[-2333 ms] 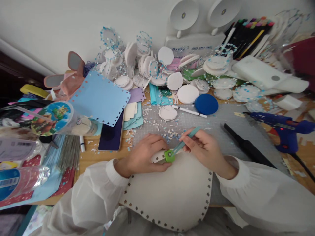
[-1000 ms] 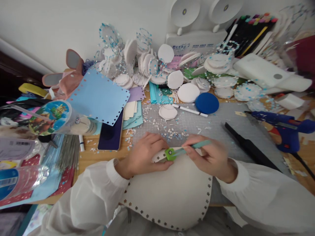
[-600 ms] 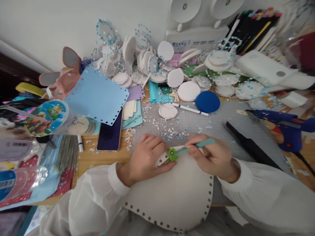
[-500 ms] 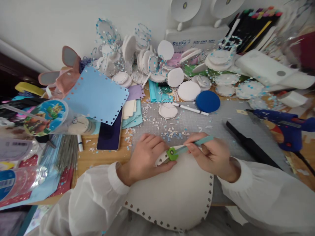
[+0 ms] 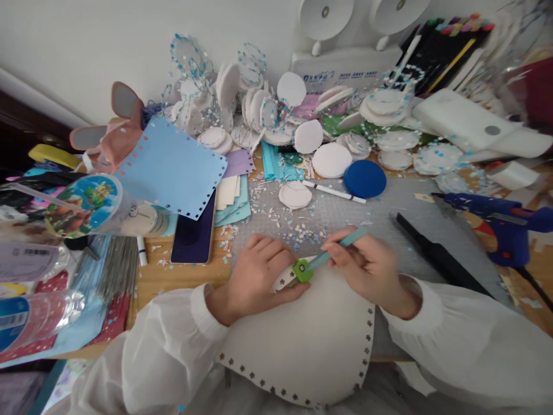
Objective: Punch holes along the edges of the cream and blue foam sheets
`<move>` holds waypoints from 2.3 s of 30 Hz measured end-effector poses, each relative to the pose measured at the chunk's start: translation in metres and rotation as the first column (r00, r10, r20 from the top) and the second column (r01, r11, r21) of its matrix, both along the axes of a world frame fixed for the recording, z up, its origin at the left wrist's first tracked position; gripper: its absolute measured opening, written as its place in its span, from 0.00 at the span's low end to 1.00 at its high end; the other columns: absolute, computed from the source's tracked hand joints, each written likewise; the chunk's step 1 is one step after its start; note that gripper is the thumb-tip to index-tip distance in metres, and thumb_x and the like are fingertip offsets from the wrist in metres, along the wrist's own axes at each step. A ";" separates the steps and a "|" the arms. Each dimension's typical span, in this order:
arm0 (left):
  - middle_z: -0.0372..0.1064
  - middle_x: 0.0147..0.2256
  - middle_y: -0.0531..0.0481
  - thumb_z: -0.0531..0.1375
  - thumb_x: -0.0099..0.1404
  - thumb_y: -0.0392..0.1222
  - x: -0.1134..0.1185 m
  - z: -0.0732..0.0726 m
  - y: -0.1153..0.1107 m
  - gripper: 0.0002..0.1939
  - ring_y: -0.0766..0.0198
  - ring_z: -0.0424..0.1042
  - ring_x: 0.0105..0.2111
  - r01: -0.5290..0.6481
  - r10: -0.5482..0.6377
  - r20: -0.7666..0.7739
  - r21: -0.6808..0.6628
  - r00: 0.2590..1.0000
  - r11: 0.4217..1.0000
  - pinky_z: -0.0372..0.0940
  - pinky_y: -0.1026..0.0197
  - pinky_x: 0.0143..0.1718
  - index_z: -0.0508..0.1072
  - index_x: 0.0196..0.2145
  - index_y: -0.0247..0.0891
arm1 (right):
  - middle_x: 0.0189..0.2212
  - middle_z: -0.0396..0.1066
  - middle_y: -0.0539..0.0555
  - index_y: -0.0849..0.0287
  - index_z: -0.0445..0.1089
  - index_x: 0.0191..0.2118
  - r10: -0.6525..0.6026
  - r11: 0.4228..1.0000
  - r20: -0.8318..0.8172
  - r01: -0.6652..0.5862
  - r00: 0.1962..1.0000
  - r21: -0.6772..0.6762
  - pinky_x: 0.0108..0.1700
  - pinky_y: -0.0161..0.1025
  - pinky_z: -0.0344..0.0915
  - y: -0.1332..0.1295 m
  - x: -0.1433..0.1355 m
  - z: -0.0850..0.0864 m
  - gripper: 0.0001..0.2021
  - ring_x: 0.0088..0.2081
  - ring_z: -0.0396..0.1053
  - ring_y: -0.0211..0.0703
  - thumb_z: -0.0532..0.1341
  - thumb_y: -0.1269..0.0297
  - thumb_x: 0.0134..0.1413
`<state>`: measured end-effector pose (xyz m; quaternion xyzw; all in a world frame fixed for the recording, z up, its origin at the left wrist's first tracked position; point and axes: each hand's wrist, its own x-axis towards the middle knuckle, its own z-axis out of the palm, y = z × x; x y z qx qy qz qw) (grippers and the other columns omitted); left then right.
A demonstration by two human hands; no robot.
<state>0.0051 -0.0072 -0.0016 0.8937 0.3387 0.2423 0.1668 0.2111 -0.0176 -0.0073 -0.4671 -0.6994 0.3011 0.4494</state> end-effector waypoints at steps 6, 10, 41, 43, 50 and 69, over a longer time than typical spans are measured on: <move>0.71 0.32 0.48 0.59 0.62 0.49 0.000 0.000 0.001 0.12 0.60 0.68 0.33 0.007 -0.007 0.001 0.003 1.000 1.000 0.58 0.56 0.37 0.70 0.33 0.37 | 0.26 0.69 0.49 0.56 0.67 0.33 -0.026 0.995 -0.107 0.015 0.994 -0.099 0.21 0.30 0.64 0.003 -0.002 0.002 0.06 0.21 0.68 0.33 0.57 0.63 0.61; 0.72 0.32 0.48 0.60 0.62 0.49 -0.001 0.001 0.001 0.12 0.60 0.69 0.34 0.009 -0.009 -0.004 0.002 1.000 1.000 0.58 0.56 0.37 0.70 0.34 0.37 | 0.25 0.69 0.48 0.56 0.67 0.34 -0.002 0.999 -0.045 0.000 0.999 -0.054 0.23 0.31 0.65 -0.001 0.001 0.000 0.05 0.21 0.68 0.34 0.57 0.64 0.61; 0.73 0.34 0.48 0.60 0.61 0.48 -0.002 -0.001 0.003 0.12 0.60 0.70 0.34 0.042 -0.043 0.035 0.026 0.998 0.999 0.59 0.56 0.37 0.70 0.36 0.36 | 0.26 0.70 0.50 0.56 0.68 0.32 -0.017 0.975 -0.181 -0.024 0.983 -0.221 0.22 0.31 0.67 0.006 -0.004 0.004 0.10 0.21 0.69 0.35 0.57 0.57 0.60; 0.73 0.34 0.47 0.60 0.62 0.48 -0.002 -0.001 0.003 0.12 0.60 0.70 0.34 0.048 -0.049 0.037 0.035 0.998 0.998 0.59 0.56 0.38 0.70 0.36 0.36 | 0.25 0.69 0.50 0.56 0.67 0.32 -0.031 0.971 -0.184 -0.015 0.982 -0.238 0.21 0.32 0.67 0.006 -0.005 0.002 0.10 0.21 0.68 0.35 0.58 0.56 0.60; 0.73 0.33 0.48 0.60 0.62 0.48 -0.002 0.000 0.003 0.11 0.60 0.70 0.34 0.047 -0.048 0.044 0.034 0.998 0.998 0.59 0.56 0.37 0.70 0.36 0.36 | 0.20 0.67 0.47 0.57 0.67 0.31 -0.110 0.950 -0.233 0.033 0.966 -0.312 0.19 0.32 0.63 0.010 -0.004 -0.001 0.12 0.19 0.66 0.35 0.59 0.53 0.58; 0.73 0.34 0.48 0.59 0.62 0.49 -0.002 -0.001 0.003 0.12 0.61 0.70 0.34 0.059 -0.060 0.035 0.034 0.998 0.998 0.59 0.56 0.38 0.69 0.36 0.37 | 0.27 0.69 0.50 0.56 0.66 0.32 -0.023 0.977 -0.168 -0.014 0.986 -0.215 0.22 0.31 0.67 0.006 -0.004 0.001 0.11 0.21 0.68 0.35 0.57 0.55 0.60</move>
